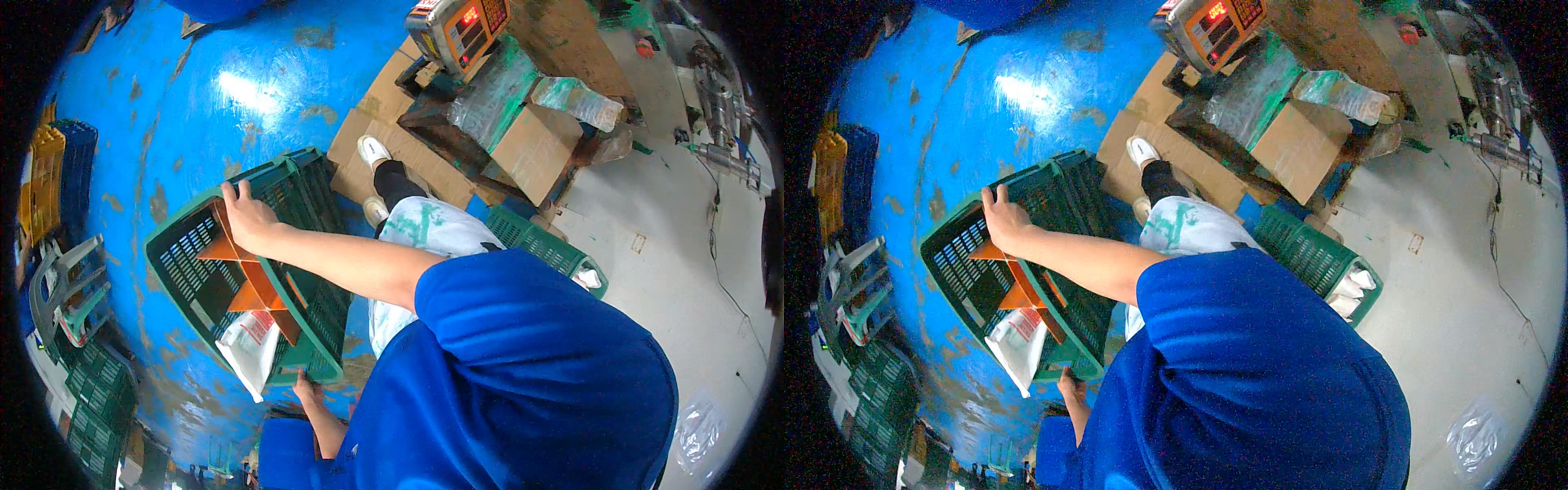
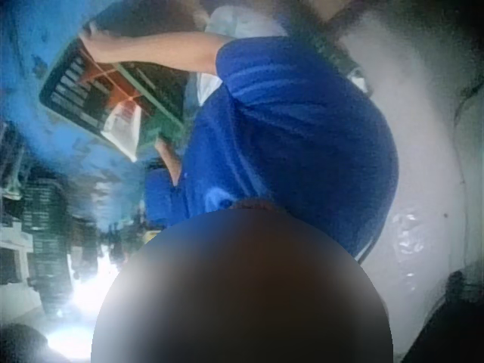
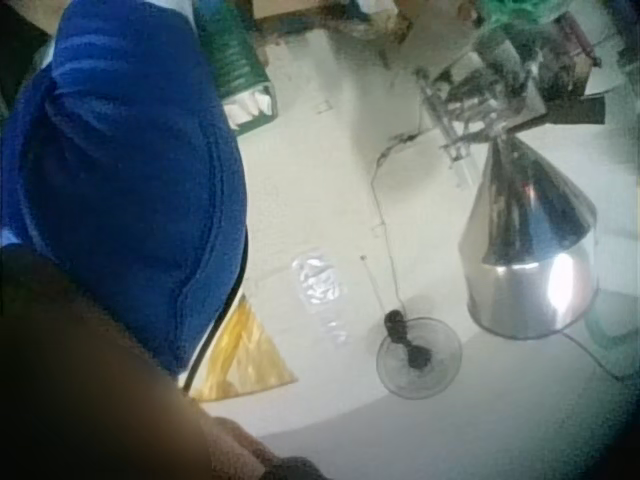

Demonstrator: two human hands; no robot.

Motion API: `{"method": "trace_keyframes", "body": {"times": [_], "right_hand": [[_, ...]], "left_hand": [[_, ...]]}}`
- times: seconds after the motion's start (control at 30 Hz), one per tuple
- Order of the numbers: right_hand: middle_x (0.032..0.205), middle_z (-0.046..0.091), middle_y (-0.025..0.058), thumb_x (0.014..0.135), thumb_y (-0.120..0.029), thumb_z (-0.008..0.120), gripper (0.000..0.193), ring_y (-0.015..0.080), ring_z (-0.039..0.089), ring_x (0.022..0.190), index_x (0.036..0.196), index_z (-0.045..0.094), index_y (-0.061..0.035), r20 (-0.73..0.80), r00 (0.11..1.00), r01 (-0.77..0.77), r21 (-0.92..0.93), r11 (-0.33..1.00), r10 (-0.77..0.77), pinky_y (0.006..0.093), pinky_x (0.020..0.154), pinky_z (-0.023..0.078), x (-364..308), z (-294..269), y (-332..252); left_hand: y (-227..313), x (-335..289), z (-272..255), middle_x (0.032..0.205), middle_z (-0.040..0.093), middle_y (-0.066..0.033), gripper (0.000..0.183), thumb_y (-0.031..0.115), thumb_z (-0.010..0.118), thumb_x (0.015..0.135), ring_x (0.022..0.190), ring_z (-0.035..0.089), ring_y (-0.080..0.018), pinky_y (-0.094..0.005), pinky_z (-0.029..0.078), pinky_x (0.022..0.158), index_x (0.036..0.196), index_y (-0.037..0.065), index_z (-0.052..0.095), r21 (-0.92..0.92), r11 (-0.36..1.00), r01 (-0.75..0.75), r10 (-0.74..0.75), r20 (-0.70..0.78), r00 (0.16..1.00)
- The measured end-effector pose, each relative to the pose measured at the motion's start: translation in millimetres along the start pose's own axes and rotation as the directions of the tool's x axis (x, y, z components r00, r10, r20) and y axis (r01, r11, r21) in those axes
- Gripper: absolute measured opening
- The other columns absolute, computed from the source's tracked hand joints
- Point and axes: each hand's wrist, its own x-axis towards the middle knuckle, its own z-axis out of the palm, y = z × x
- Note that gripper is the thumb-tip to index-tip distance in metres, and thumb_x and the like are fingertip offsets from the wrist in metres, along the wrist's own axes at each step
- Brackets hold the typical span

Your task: The person places a cardboard sheet on the floor, then repeatedly scoops green powder from a blue barrel into white bags using a green scoop. Each filled bag is placed on a digital scale, then set aside in a green crate. The person also handles empty bags and adjusts the scale during the process.

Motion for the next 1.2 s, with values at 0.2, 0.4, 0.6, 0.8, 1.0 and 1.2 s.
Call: {"method": "trace_keyframes", "body": {"times": [0.2, 0.4, 0.6, 0.8, 1.0, 1.2], "right_hand": [[0.127, 0.024, 0.0325, 0.074, 0.004, 0.053, 0.067, 0.0447, 0.057, 0.085, 0.132, 0.02, -0.0016, 0.042, 0.999, -0.027, 0.02, 0.999, 0.026, 0.0467, 0.07, 0.05, 1, 3, -2], [0.124, 0.028, 0.0305, 0.075, -0.002, 0.055, 0.067, 0.0458, 0.056, 0.085, 0.133, 0.021, -0.0041, -0.047, 0.998, -0.047, 0.001, 0.999, 0.047, 0.0495, 0.071, 0.048, 8, 5, 11], [0.12, 0.031, 0.0301, 0.074, 0.002, 0.051, 0.061, 0.0477, 0.054, 0.087, 0.129, 0.024, -0.0073, -0.086, 0.988, -0.132, -0.048, 0.99, 0.128, 0.0525, 0.076, 0.045, 10, -30, 65], [0.134, 0.023, 0.0317, 0.08, -0.045, 0.058, 0.087, 0.0468, 0.041, 0.113, 0.141, 0.006, -0.0112, -0.252, 0.961, -0.127, -0.036, 0.991, 0.114, 0.0504, 0.092, 0.038, 11, -85, 108], [0.092, 0.06, 0.0227, 0.083, -0.035, 0.054, 0.041, 0.0385, 0.056, 0.092, 0.102, 0.054, 0.0013, 0.116, 0.993, 0.033, -0.101, 0.994, -0.021, 0.0465, 0.079, 0.043, -53, -117, 171], [0.077, 0.061, 0.0108, 0.085, -0.034, 0.055, 0.029, 0.0246, 0.058, 0.071, 0.089, 0.057, -0.0052, -0.852, 0.157, 0.142, 0.52, 0.842, 0.5, 0.0373, 0.063, 0.046, -213, -203, 319]], "left_hand": [[5, -6, -5, 0.098, 0.057, -0.014, 0.028, 0.009, 0.048, 0.088, 0.078, 0.061, -0.0272, -0.0437, 0.054, 0.06, 0.115, 0.002, 0.045, -0.059, 0.996, 0.073, -0.074, -0.01, 0.997], [-1, -10, 13, 0.097, 0.058, -0.0134, 0.027, 0.012, 0.049, 0.088, 0.072, 0.061, -0.0266, -0.0415, 0.054, 0.057, 0.114, 0.002, 0.046, -0.051, 0.993, 0.109, -0.109, 0.0, 0.994], [-42, -14, 55, 0.098, 0.059, -0.0111, 0.025, 0.019, 0.046, 0.09, 0.084, 0.059, -0.0261, -0.0432, 0.051, 0.063, 0.11, 0.004, 0.051, 0.31, 0.951, -0.011, -0.039, 0.155, 0.987], [45, -1, 100, 0.092, 0.059, -0.0087, 0.022, 0.021, 0.048, 0.089, 0.081, 0.058, -0.0236, -0.04, 0.049, 0.062, 0.103, 0.005, 0.053, 0.677, 0.658, -0.328, 0.017, 0.423, 0.906], [213, 0, 207, 0.088, 0.059, -0.0078, 0.02, 0.021, 0.049, 0.088, 0.077, 0.058, -0.0214, -0.0363, 0.047, 0.057, 0.099, 0.005, 0.053, 0.786, 0.37, -0.495, -0.019, 0.539, 0.842], [322, -77, 404, 0.083, 0.059, -0.007, 0.018, 0.022, 0.051, 0.088, 0.072, 0.058, -0.0193, -0.0326, 0.045, 0.053, 0.095, 0.005, 0.053, 0.752, 0.123, -0.648, 0.02, 0.651, 0.759]]}}
